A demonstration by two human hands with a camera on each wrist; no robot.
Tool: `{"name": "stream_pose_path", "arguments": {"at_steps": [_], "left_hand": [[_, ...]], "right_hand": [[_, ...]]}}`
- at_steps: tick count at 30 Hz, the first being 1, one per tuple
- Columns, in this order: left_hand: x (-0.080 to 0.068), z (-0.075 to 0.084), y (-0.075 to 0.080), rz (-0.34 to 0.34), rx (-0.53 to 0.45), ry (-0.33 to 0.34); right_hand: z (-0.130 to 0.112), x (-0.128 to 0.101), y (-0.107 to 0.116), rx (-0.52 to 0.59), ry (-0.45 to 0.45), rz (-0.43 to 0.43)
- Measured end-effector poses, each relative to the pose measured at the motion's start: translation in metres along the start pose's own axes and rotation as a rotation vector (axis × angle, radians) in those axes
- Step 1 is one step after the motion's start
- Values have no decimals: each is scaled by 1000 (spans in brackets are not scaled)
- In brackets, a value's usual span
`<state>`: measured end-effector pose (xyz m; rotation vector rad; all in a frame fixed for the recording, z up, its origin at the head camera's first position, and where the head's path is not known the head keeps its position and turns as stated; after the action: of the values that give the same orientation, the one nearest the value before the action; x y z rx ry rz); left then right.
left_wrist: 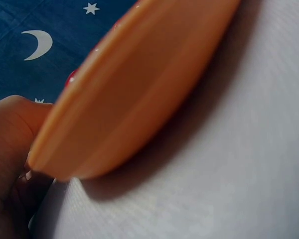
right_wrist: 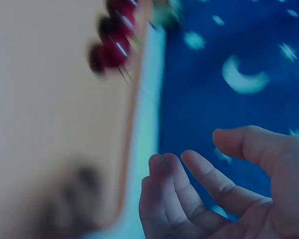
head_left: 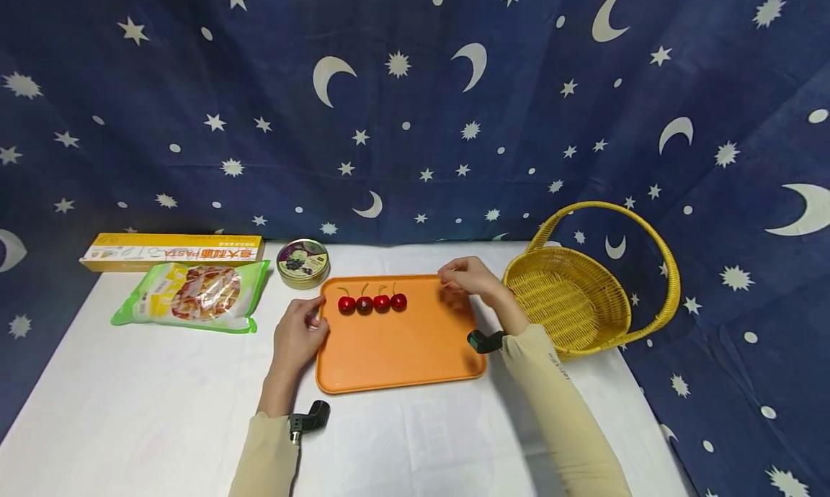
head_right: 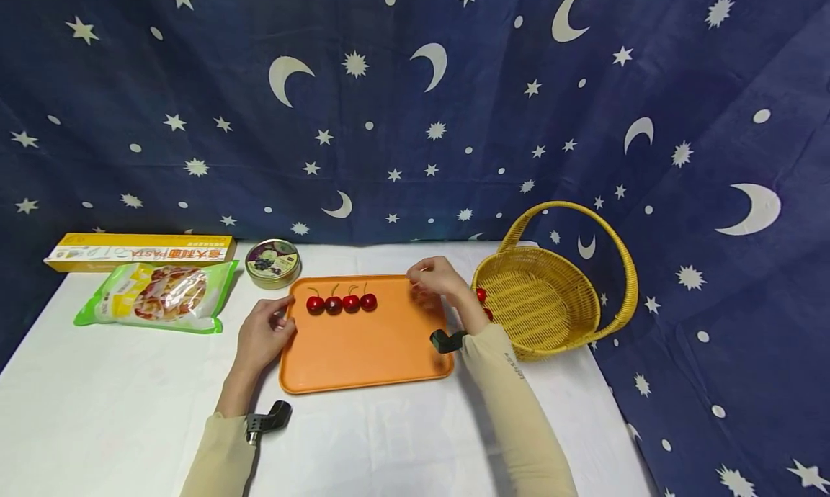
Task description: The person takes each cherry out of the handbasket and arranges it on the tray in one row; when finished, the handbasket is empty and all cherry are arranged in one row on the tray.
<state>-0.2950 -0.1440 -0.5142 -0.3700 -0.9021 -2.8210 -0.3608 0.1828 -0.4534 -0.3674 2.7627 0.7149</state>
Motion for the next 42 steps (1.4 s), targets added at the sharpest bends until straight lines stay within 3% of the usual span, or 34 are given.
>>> {"name": "stream_pose_path", "arguments": {"at_steps": [7, 12, 19, 26, 35, 42], "left_hand": [[0, -2, 0, -5, 15, 14], [-1, -6, 0, -10, 16, 22], [-7, -8, -1, -16, 14, 35], [-8, -5, -4, -20, 1, 20], [-5, 3, -3, 14, 16, -24], [-2, 3, -1, 24, 35, -26]], "right_hand": [[17, -26, 98, -57, -47, 51], [55, -33, 133, -85, -189, 35], [92, -24, 122, -72, -325, -156], [95, -18, 108, -43, -331, -235], [93, -17, 114, -16, -293, -217], [79, -23, 133, 40, -195, -164]]}}
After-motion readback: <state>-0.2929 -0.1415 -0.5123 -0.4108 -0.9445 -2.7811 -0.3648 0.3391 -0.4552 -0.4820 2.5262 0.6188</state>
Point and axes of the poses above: each hand's wrist, its own x-axis towards the middle knuckle, its own y-axis out of the back of the hand, z = x × y, the point moved 9 cm from there along x, towards the middle knuckle, and after that the axes turned 3 degrees about -x, right-handed, at the moved point
